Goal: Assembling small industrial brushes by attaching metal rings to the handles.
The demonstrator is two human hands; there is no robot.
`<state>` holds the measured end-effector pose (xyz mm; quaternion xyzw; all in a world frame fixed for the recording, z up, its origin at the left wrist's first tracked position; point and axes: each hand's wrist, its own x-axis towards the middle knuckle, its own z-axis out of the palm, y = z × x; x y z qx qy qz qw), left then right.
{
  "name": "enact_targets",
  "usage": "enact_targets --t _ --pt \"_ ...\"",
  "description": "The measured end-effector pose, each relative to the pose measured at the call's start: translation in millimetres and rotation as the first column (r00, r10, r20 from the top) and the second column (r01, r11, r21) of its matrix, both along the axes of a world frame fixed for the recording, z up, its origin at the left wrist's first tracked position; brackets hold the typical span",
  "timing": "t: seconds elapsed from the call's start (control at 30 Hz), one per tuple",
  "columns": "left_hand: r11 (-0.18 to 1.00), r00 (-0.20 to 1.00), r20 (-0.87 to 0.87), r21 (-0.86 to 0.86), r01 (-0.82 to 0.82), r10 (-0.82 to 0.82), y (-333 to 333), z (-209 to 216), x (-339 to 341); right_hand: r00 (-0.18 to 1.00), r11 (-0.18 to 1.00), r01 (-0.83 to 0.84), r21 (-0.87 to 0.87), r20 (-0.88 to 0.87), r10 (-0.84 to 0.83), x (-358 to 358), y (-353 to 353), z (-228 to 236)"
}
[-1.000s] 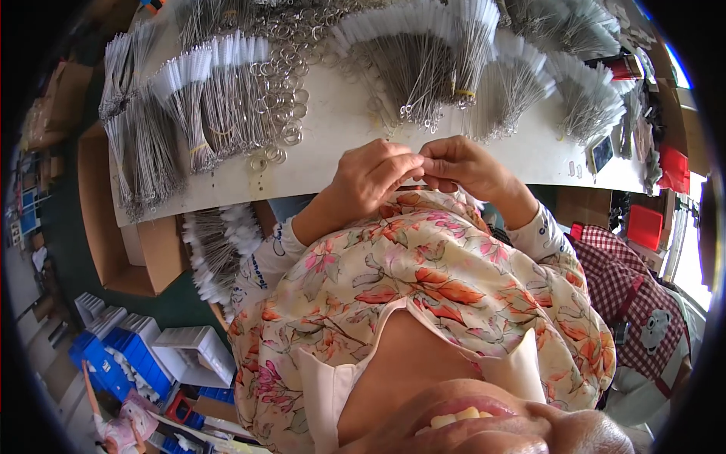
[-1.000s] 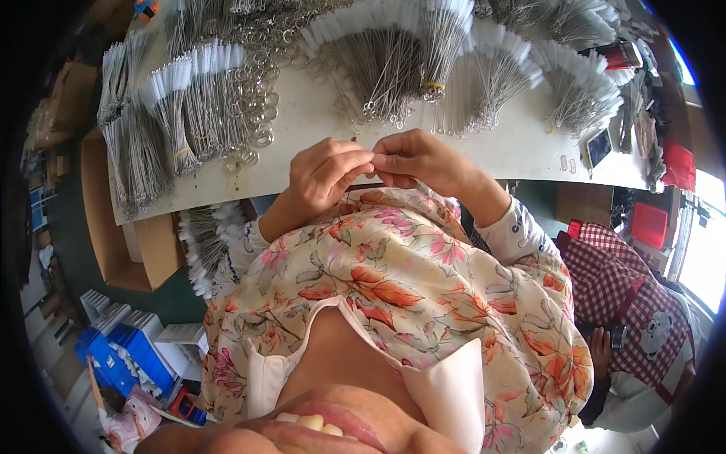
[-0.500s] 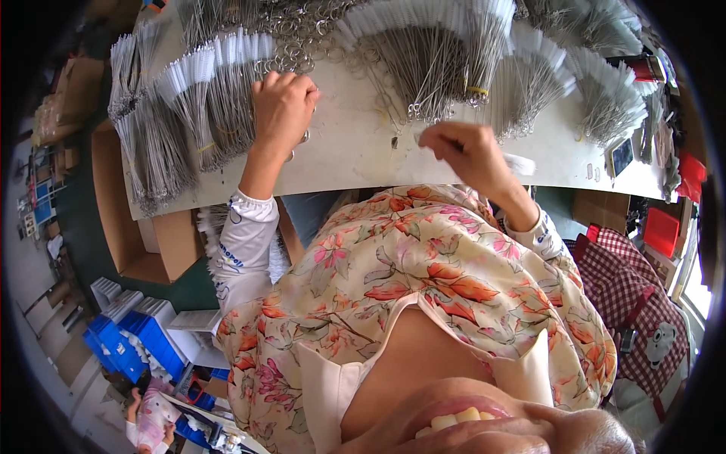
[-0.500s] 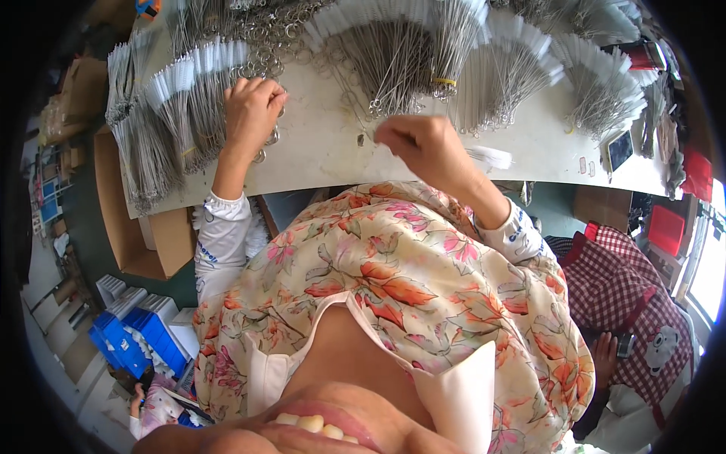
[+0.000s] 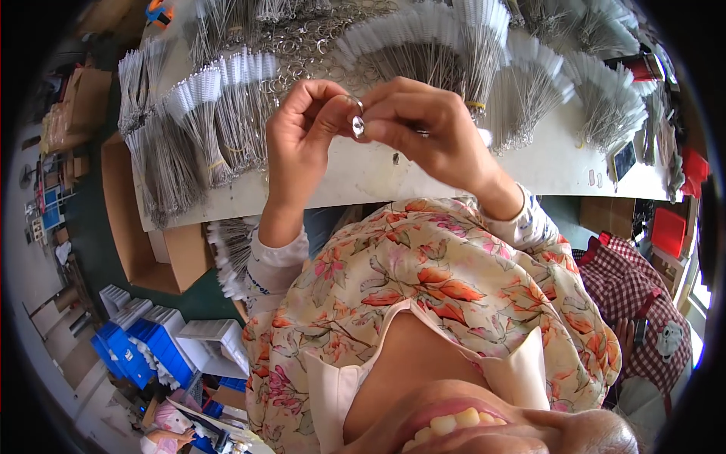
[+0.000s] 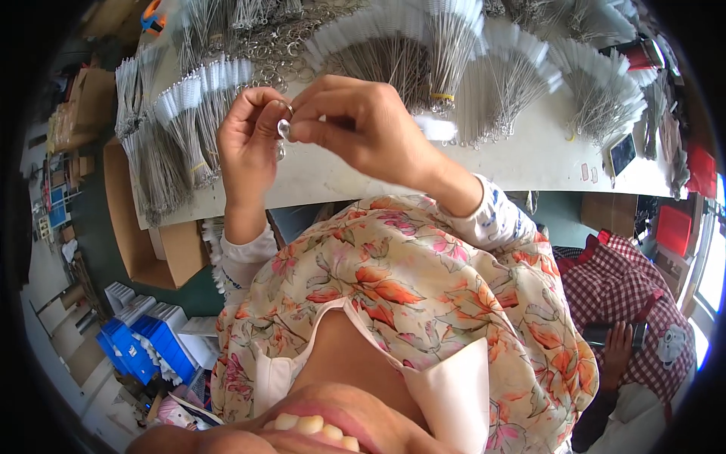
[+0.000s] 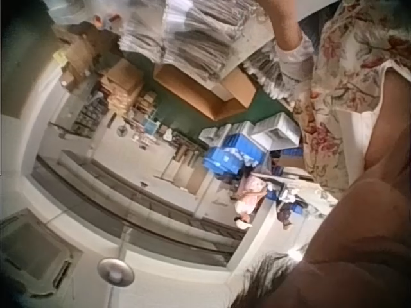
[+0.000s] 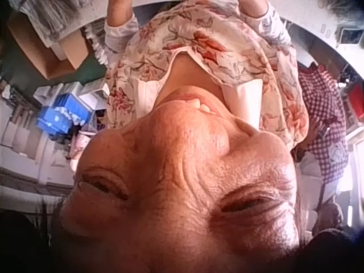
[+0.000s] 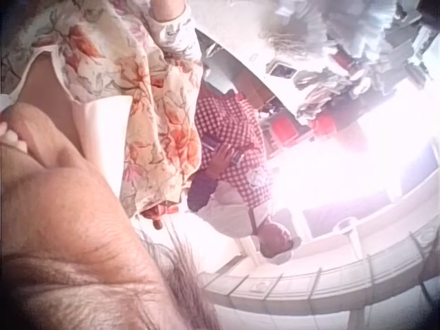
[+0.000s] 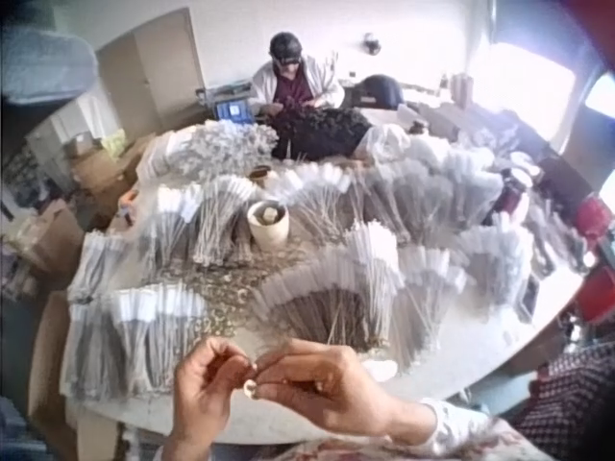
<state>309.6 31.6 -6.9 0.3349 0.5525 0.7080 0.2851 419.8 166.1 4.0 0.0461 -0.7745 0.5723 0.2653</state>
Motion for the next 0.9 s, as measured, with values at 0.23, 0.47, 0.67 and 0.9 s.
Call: enact_targets --t 0.23,0.47,0.67,0.9 --pt "0.970 0.967 0.169 0.186 0.158 -0.190 -8.5 10.7 -2.3 0.912 0.698 0.362 0.617 -0.389 -0.129 8.8 -8.4 -0.5" --pt "0.990 0.977 -0.208 -0.135 0.026 -0.054 -12.4 31.1 0.4 0.933 0.835 0.261 0.485 -0.349 -0.089 0.6 -4.2 -8.6" --pt "0.932 0.597 -0.715 0.285 -0.224 0.363 -3.0 17.6 2.2 0.940 0.780 -0.003 -0.626 0.265 0.217 7.4 7.8 21.1" --pt "0.933 0.505 -0.785 0.284 -0.220 0.359 6.6 13.6 -2.5 0.942 0.706 -0.024 -0.707 0.221 0.254 -4.0 4.1 17.6"
